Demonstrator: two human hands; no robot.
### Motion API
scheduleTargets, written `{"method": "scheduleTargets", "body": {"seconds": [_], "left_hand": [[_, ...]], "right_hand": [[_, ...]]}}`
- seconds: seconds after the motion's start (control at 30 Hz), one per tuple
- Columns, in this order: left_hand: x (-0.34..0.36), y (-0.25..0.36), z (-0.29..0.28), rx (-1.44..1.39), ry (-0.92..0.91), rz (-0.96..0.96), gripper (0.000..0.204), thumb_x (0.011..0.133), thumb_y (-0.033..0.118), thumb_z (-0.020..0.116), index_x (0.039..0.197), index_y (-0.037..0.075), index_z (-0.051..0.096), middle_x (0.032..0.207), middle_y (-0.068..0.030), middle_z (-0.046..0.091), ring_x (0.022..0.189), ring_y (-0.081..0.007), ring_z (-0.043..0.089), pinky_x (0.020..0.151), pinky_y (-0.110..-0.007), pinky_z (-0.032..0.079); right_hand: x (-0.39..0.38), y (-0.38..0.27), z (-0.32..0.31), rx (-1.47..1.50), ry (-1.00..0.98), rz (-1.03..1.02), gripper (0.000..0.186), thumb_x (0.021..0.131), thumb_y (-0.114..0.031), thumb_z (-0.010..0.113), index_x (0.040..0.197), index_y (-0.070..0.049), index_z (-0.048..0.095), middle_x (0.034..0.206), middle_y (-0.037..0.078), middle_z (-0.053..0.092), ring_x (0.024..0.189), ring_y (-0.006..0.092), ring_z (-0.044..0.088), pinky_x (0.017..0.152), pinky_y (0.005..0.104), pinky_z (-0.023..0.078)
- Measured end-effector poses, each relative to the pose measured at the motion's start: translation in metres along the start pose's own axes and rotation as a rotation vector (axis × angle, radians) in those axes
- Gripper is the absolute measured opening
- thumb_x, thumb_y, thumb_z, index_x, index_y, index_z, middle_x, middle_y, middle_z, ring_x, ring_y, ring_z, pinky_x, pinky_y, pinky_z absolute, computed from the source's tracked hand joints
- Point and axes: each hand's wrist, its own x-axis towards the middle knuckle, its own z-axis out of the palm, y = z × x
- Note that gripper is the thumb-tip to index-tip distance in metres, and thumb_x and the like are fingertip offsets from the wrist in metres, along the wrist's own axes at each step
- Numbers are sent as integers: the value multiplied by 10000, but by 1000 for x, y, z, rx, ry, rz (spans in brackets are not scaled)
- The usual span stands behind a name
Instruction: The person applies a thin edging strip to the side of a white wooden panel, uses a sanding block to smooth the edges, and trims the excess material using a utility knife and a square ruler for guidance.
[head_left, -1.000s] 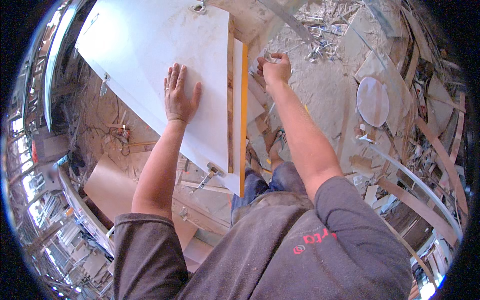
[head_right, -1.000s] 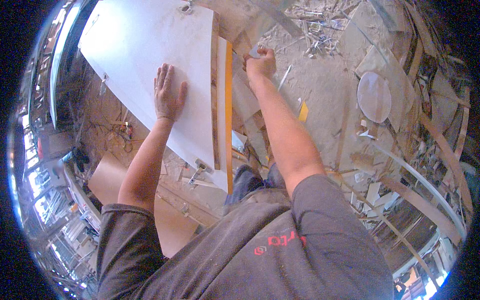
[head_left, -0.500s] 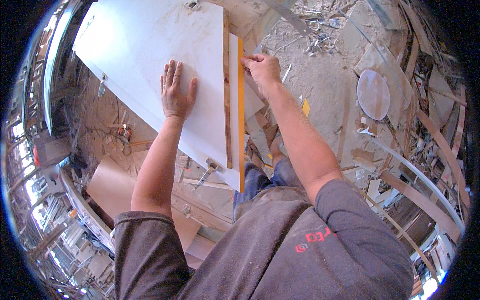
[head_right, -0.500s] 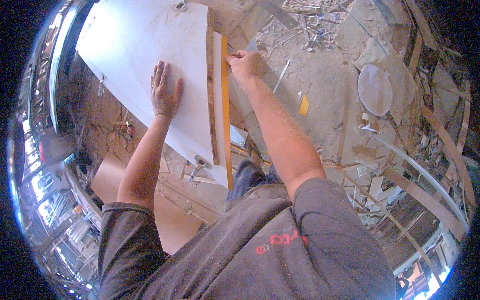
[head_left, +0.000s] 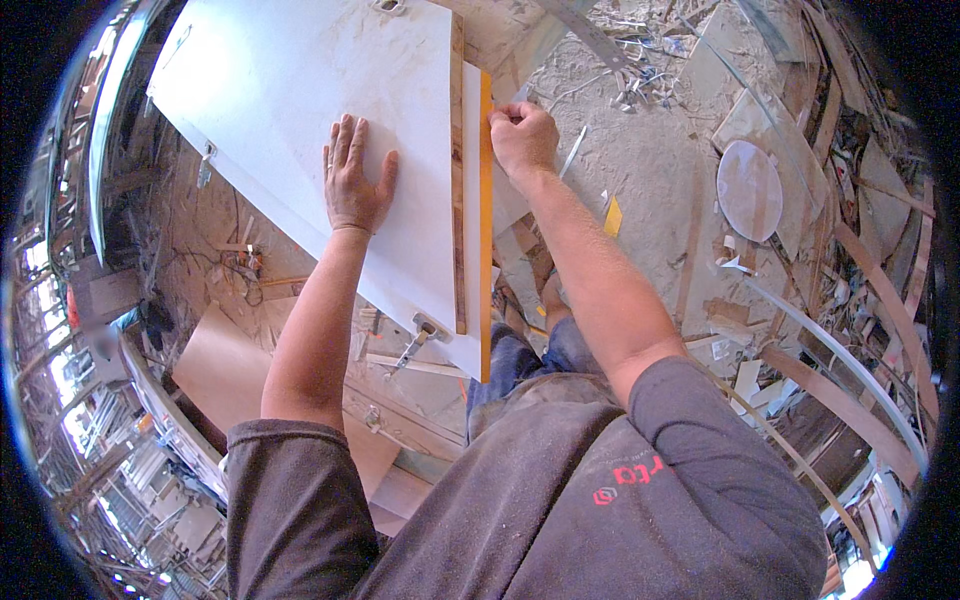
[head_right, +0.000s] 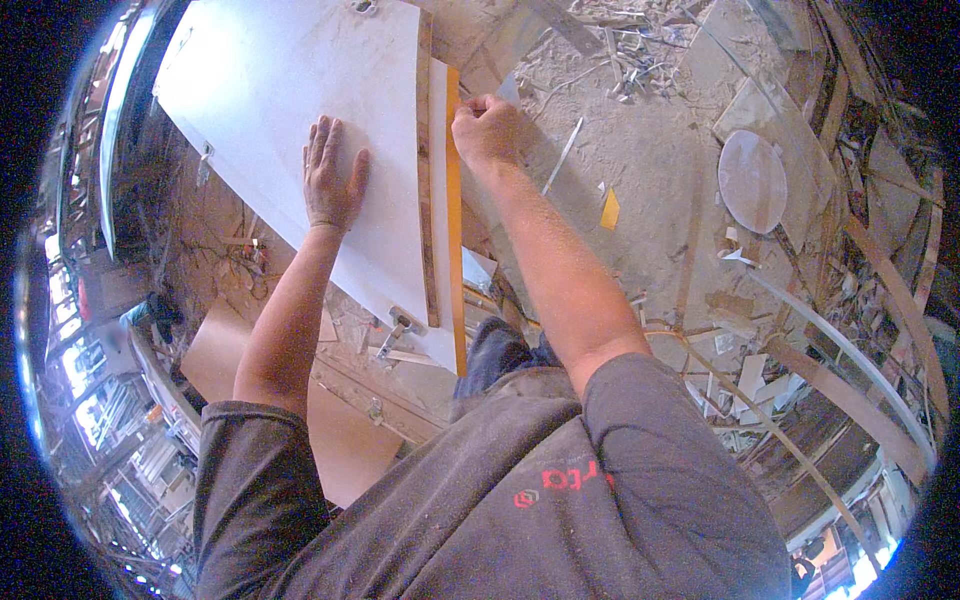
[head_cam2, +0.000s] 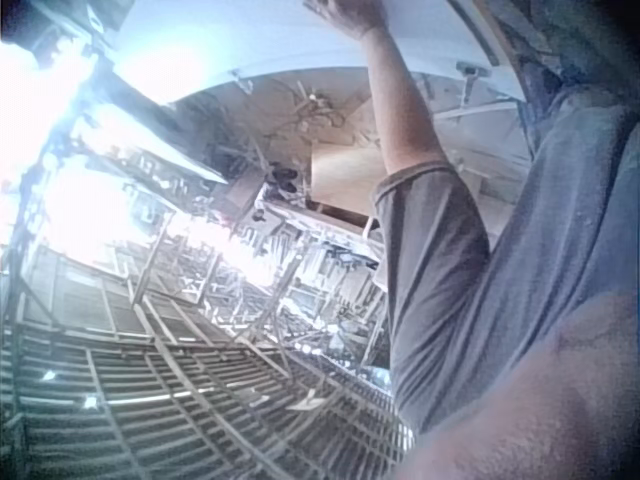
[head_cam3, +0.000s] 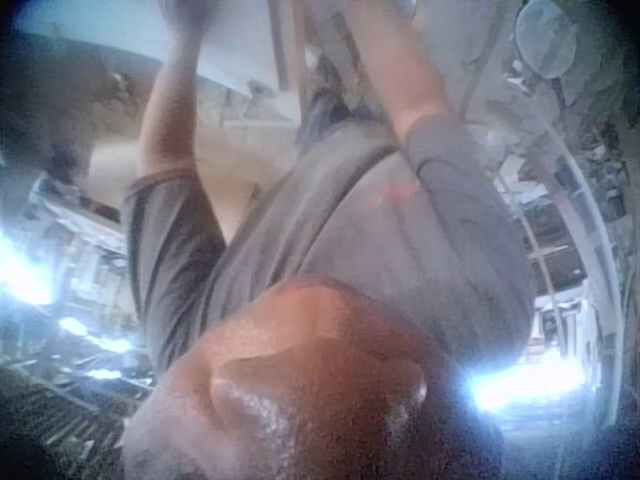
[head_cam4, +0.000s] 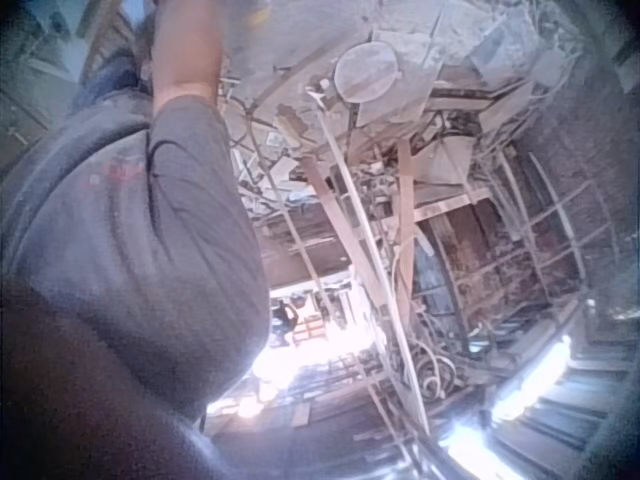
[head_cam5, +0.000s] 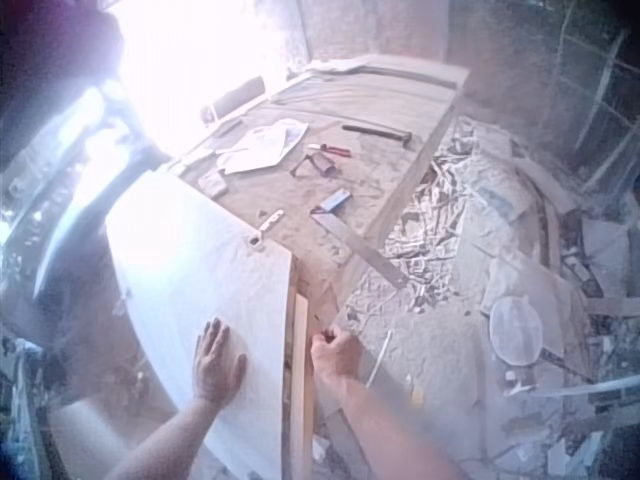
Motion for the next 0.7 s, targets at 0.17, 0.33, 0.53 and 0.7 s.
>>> {"method": "scheduleTargets", "body": {"seconds": [0.17, 0.33, 0.53, 0.7], "left_hand": [[8, 5, 5, -2, -4, 20, 656, 989, 418, 639, 1541, 102, 483, 1642, -139, 404, 1547, -317, 325, 1268, -472, 246], [0, -1, 4, -1, 26, 21, 615, 993, 361, 663, 1512, 68, 513, 1611, -177, 441, 1519, -359, 372, 1246, -502, 278], [0, 2, 2, -6, 30, 20, 621, 993, 370, 663, 1516, 73, 511, 1617, -175, 432, 1522, -357, 367, 1248, -502, 273], [0, 1, 2, -12, 29, 20, 620, 998, 377, 656, 1519, 75, 508, 1621, -175, 426, 1524, -356, 363, 1249, -498, 272]], "right_hand": [[22, 66, 11, 224, 218, 243, 82, 882, -62, 725, 834, 3, 733, 827, 115, 754, 648, 202, 717, 602, 363, 578], [-7, 63, -16, 5, -31, 158, 119, 865, -36, 741, 977, 4, 737, 799, 73, 734, 672, 189, 697, 608, 338, 547], [-18, 43, -13, 373, -211, 224, 209, 903, -139, 745, 1067, -12, 770, 882, 46, 759, 778, 167, 702, 716, 355, 551], [-24, 18, -19, 311, -394, 261, 148, 961, -113, 707, 1058, -8, 747, 977, 65, 748, 817, 138, 685, 712, 292, 560]]}}
